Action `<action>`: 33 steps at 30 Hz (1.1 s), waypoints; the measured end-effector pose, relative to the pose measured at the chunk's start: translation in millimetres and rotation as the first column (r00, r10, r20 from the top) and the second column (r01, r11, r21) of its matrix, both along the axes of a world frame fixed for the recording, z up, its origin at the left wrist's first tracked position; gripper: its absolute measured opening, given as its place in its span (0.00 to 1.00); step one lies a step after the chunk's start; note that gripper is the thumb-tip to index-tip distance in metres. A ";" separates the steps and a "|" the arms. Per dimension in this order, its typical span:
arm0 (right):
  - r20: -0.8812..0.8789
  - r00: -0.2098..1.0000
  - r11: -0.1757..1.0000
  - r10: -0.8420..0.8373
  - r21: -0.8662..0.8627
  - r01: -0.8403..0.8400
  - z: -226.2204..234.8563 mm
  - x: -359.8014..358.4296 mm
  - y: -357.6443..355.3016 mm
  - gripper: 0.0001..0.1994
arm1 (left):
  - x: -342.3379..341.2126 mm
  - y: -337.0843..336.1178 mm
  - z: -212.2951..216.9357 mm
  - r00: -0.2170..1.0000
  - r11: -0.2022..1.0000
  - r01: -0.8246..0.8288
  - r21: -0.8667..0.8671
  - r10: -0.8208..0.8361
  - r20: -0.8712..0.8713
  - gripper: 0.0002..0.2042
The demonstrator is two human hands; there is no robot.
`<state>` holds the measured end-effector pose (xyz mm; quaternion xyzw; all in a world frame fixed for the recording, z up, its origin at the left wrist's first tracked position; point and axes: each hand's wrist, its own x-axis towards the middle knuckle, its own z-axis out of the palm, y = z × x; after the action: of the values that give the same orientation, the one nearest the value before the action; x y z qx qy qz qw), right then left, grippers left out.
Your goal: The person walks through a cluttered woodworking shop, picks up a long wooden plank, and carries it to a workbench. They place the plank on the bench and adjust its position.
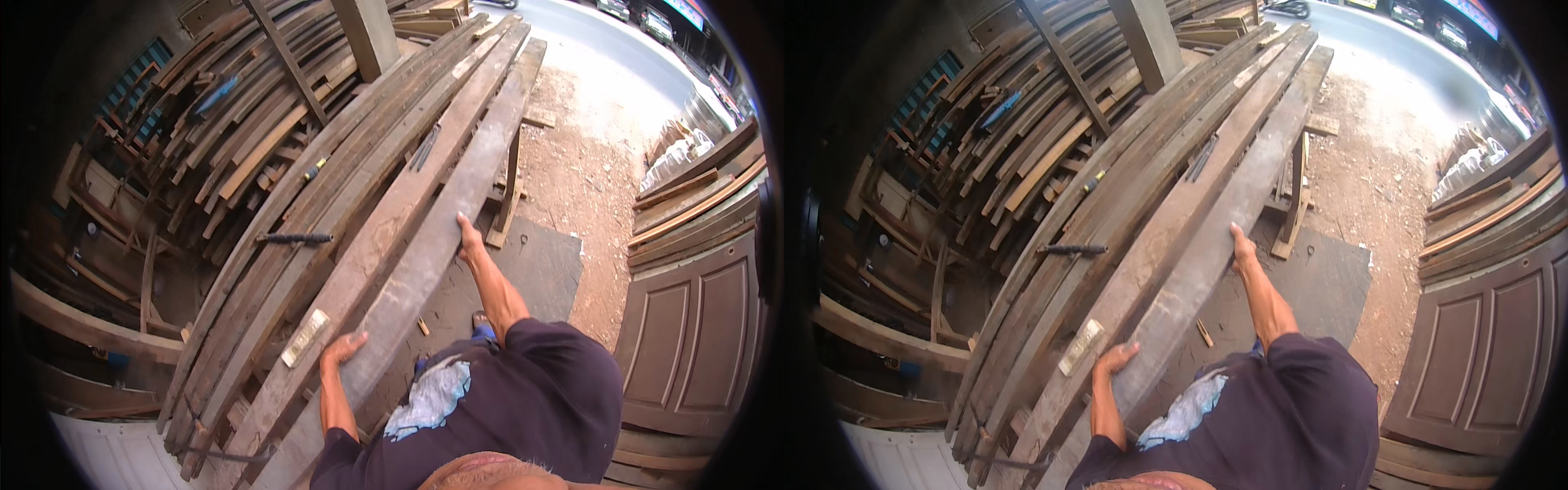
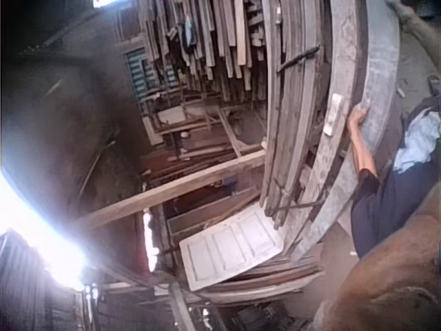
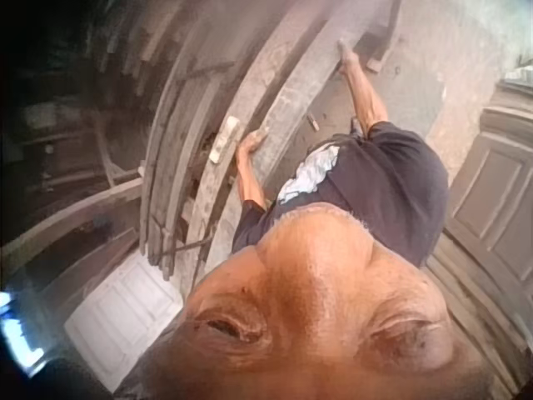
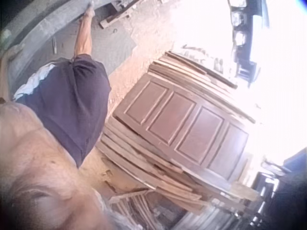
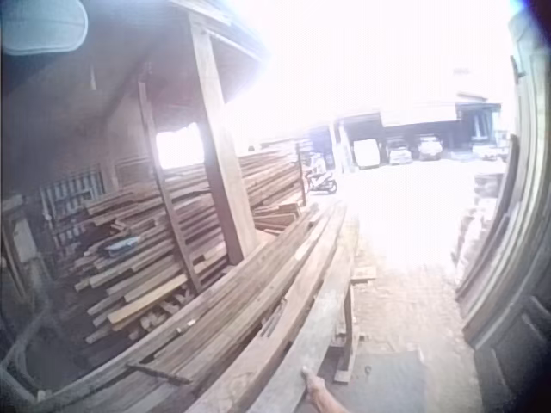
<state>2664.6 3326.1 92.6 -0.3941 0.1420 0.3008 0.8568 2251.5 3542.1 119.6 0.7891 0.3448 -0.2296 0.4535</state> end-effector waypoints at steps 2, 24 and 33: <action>0.017 1.000 1.000 -0.016 0.011 0.015 -14.3 -3.1 -14.8 0.29 | -2.5 -15.7 2.0 1.000 0.999 0.016 0.031 -0.016 0.003 0.42; 0.293 0.506 -0.093 0.811 -0.790 0.606 -48.1 101.9 -109.2 0.39 | 36.9 -130.0 58.8 0.729 0.884 -0.324 0.337 0.007 0.685 0.29; 0.715 -0.013 0.606 0.699 -0.603 -0.519 181.3 -45.0 65.7 0.24 | 38.6 -239.3 47.0 0.643 0.883 -0.357 -0.305 0.469 0.606 0.20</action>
<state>2619.7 3391.9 273.8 -0.5748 -0.5304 0.3510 0.5148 2290.1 3302.8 166.6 0.6793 0.3124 0.1497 0.6470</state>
